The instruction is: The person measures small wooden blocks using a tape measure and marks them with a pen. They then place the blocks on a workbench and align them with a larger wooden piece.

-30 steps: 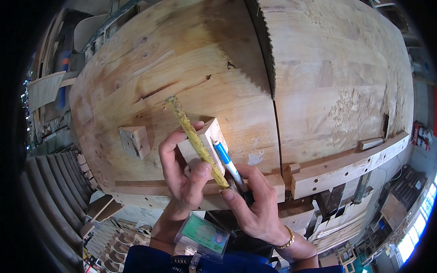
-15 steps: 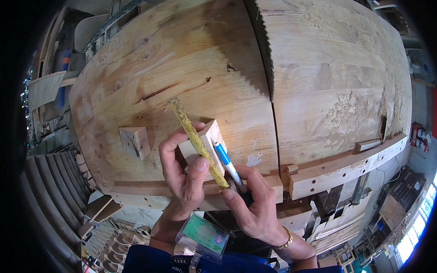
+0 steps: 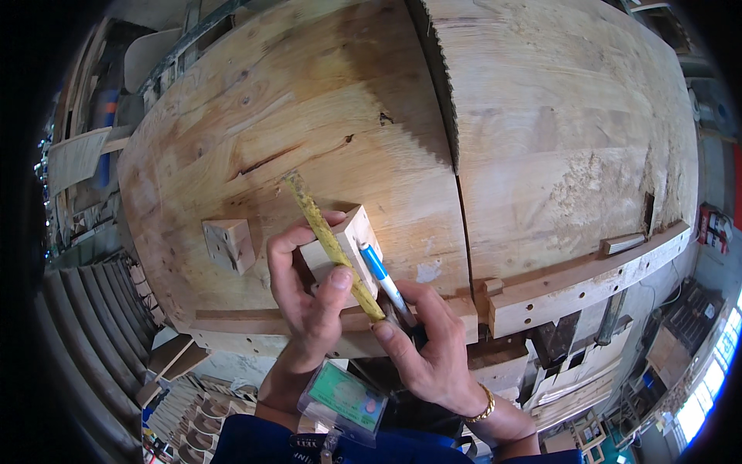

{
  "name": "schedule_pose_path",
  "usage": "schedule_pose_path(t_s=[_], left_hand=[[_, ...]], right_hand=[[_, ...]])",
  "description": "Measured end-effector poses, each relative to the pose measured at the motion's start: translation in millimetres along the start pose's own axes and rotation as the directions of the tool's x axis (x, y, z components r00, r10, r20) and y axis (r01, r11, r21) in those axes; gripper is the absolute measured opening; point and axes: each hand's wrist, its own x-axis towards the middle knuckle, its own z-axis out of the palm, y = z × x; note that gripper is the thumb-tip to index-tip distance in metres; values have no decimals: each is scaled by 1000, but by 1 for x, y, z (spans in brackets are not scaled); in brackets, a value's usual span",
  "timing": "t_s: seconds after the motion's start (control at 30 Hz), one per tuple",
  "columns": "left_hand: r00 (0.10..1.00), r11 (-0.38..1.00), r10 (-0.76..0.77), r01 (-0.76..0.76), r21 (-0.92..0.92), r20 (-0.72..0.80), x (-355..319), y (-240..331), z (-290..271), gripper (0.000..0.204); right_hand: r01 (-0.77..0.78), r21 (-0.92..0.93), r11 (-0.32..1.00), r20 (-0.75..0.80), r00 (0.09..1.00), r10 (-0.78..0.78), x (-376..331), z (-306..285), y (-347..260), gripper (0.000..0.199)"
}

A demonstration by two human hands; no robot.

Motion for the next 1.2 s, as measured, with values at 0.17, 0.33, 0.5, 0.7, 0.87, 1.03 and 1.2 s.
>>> schedule_pose_path(t_s=[0.17, 0.33, 0.5, 0.7, 0.87, 1.03, 1.2], left_hand=[[1000, 999, 22, -23, 40, 5, 1, 0, 0, 41], [1000, 1000, 22, -22, -3, -13, 0, -3, 1, 40], [1000, 999, 28, -28, -46, -5, 0, -5, 3, 40], [999, 998, 48, -49, -35, -15, 1, -7, 3, 40], [1000, 999, 22, -23, -43, -6, 0, -5, 2, 40], [1000, 998, 29, -29, -59, -1, 1, -6, 2, 40], [1000, 996, 25, -26, -85, -11, 0, -6, 4, 40]], right_hand=[[8, 236, 972, -69, 998, 8, -2, -9, -13, 46], [184, 366, 912, -321, 945, -62, 6, -30, -9, 29], [544, 494, 679, -401, 835, -377, 35, -36, -24, 33], [553, 138, 822, -144, 832, -536, 39, -24, -44, 15], [604, -117, 788, -143, 775, -615, 47, -14, -43, 19], [642, -181, 745, -131, 735, -666, 52, -8, -45, 19], [665, -219, 714, -97, 714, -694, 52, -9, -48, 20]])
